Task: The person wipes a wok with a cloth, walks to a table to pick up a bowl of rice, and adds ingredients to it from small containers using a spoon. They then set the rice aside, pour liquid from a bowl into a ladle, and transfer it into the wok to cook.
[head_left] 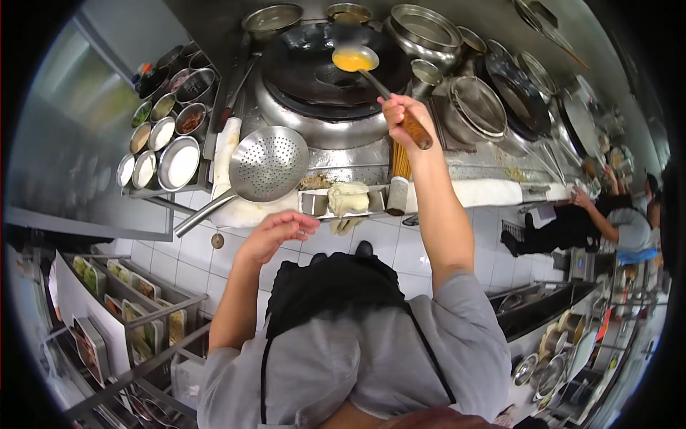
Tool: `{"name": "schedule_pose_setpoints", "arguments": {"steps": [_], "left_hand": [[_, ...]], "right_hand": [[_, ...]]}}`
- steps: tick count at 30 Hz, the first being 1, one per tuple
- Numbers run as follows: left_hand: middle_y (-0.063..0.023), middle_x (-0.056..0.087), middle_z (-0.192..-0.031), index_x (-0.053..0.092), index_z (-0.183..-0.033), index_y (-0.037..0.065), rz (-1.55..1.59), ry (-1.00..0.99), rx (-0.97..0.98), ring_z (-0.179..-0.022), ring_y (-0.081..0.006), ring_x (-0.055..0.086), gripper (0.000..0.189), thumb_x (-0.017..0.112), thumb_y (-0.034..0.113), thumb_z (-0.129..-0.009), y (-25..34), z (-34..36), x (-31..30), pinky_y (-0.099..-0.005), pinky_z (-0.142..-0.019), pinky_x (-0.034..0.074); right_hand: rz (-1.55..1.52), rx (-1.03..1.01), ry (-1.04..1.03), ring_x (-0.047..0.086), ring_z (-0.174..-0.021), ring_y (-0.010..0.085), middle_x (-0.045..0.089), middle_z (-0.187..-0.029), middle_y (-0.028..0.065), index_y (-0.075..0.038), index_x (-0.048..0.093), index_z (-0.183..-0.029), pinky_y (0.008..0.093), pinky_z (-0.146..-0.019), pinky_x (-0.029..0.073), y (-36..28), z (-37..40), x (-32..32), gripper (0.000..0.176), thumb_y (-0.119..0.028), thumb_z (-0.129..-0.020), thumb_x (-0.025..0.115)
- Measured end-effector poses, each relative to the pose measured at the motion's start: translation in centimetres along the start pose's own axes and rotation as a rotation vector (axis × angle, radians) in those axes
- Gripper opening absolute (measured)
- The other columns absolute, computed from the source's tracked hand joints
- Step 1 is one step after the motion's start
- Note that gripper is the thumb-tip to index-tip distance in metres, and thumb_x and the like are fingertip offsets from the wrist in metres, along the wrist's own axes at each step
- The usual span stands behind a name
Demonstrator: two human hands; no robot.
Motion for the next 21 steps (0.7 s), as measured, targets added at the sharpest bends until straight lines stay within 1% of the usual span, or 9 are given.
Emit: {"name": "schedule_pose_setpoints", "arguments": {"steps": [3, 6, 7, 10, 11, 13, 14, 17, 21], "left_hand": [[-0.0119, 0.063, -0.129, 0.061, -0.127, 0.001, -0.162, -0.002, -0.156, -0.119, -0.0191, 0.057, 0.042, 0.061, 0.029, -0.095, -5.3, -0.8, -0.3, -0.0345, -0.1, 0.044], [-0.0106, 0.062, -0.13, 0.06, -0.13, 0.001, -0.299, -0.051, -0.303, -0.124, -0.0219, 0.053, 0.041, 0.059, 0.024, -0.096, -11.2, -3.7, 0.5, -0.032, -0.108, 0.037], [-0.0124, 0.059, -0.135, 0.057, -0.135, 0.001, -0.395, -0.109, -0.304, -0.126, -0.0228, 0.052, 0.046, 0.058, 0.027, -0.096, -14.3, -5.3, 0.5, -0.0322, -0.109, 0.036], [-0.0193, 0.053, -0.142, 0.05, -0.141, -0.001, -0.627, -0.214, -0.421, -0.133, -0.0301, 0.047, 0.059, 0.056, 0.037, -0.096, -21.2, -10.9, 2.9, -0.0359, -0.112, 0.034], [-0.0207, 0.051, -0.143, 0.05, -0.14, -0.001, -0.773, -0.242, -0.43, -0.135, -0.0325, 0.046, 0.06, 0.055, 0.039, -0.096, -23.1, -13.0, 3.9, -0.0373, -0.113, 0.033], [-0.0241, 0.049, -0.144, 0.05, -0.139, -0.002, -0.917, -0.293, -0.331, -0.135, -0.0368, 0.045, 0.065, 0.052, 0.045, -0.094, -28.6, -17.7, 5.1, -0.0413, -0.113, 0.035], [-0.0236, 0.049, -0.144, 0.051, -0.138, -0.002, -0.965, -0.275, -0.369, -0.134, -0.0364, 0.046, 0.065, 0.053, 0.045, -0.093, -28.8, -19.4, 6.2, -0.0416, -0.112, 0.036], [-0.022, 0.056, -0.137, 0.053, -0.133, 0.001, -1.113, -0.272, -0.535, -0.125, -0.0361, 0.055, 0.062, 0.054, 0.046, -0.09, -28.1, -24.7, 8.9, -0.0441, -0.106, 0.043], [-0.0223, 0.057, -0.134, 0.053, -0.133, 0.001, -1.2, -0.237, -0.682, -0.123, -0.0364, 0.056, 0.062, 0.055, 0.045, -0.09, -30.4, -29.8, 9.0, -0.0441, -0.105, 0.044]], "right_hand": [[0.349, -0.041, 0.166, 0.054, -0.049, 0.0111, 0.058, -0.067, 0.0037, -0.001, 0.057, -0.088, 0.0212, -0.045, 0.046, -0.8, -2.3, -0.3, 0.008, -0.008, -0.09, 0.061], [0.939, -0.262, 0.378, 0.055, -0.047, 0.0132, 0.058, -0.065, 0.0054, -0.002, 0.058, -0.082, 0.026, -0.042, 0.046, -1.1, -2.0, 1.0, 0.008, -0.005, -0.088, 0.062], [1.103, -0.29, 0.378, 0.054, -0.043, 0.015, 0.059, -0.062, 0.0068, -0.001, 0.058, -0.078, 0.0308, -0.038, 0.046, -1.5, -2.4, 0.5, 0.009, -0.002, -0.086, 0.063], [1.306, -0.353, 0.338, 0.055, -0.043, 0.0147, 0.055, -0.058, 0.0061, 0.001, 0.058, -0.08, 0.0317, -0.038, 0.045, -2.0, -1.2, -0.3, 0.005, -0.001, -0.082, 0.063], [1.435, -0.369, 0.305, 0.057, -0.045, 0.014, 0.056, -0.062, 0.0061, 0.004, 0.062, -0.104, 0.0307, -0.039, 0.045, -2.4, -0.4, -0.3, 0.023, 0.0, -0.081, 0.061], [1.357, -0.451, 0.29, 0.054, -0.045, 0.0122, 0.057, -0.066, 0.0054, 0.002, 0.051, -0.128, 0.0285, -0.038, 0.044, -2.2, 0.4, -1.9, 0.045, 0.001, -0.084, 0.061], [1.317, -0.493, 0.284, 0.053, -0.044, 0.0113, 0.058, -0.068, 0.005, 0.001, 0.046, -0.14, 0.0274, -0.037, 0.044, -2.2, 0.9, -2.7, 0.057, 0.002, -0.085, 0.061], [1.073, -0.285, 0.179, 0.054, -0.046, 0.0112, 0.059, -0.072, 0.0062, -0.001, 0.031, -0.151, 0.028, -0.037, 0.044, -2.6, 3.7, -2.7, 0.071, 0.003, -0.086, 0.059], [1.134, -0.216, 0.258, 0.053, -0.045, 0.0111, 0.058, -0.071, 0.0049, 0.001, 0.029, -0.152, 0.028, -0.035, 0.042, -3.4, 6.4, -3.2, 0.071, 0.003, -0.088, 0.06]]}}
Point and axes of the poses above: each hand's wrist, its own z-axis away from the middle knuckle, its own x-axis out of the palm, y = z × x, the point moved 3 cm from there along -z, towards the middle knuckle
